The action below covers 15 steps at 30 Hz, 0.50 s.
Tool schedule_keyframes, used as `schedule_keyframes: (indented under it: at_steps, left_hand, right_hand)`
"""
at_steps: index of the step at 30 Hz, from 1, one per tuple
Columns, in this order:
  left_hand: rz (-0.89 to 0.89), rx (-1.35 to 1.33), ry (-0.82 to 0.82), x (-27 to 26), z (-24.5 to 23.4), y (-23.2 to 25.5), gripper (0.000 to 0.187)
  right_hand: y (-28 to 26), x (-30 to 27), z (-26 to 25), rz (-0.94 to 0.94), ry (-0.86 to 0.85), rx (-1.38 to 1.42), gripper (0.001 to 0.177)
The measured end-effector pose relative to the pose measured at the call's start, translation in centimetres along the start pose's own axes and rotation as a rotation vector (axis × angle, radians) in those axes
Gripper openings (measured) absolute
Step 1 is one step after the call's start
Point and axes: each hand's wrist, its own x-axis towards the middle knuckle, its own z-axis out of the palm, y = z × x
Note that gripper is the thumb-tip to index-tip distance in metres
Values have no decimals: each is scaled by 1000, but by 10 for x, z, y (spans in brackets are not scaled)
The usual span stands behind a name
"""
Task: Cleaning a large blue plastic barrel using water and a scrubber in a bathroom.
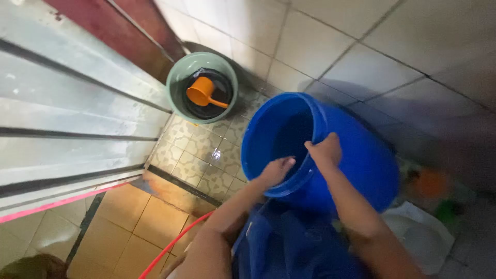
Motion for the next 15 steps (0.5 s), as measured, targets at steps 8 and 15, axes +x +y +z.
schedule_keyframes:
  at_steps: [8, 15]
  left_hand:
    - [-304, 143, 350, 56, 4, -85, 39]
    - [-578, 185, 510, 113, -69, -152, 45]
  right_hand:
    - [-90, 40, 78, -135, -81, -63, 77]
    - [-66, 29, 73, -449, -247, -261, 68]
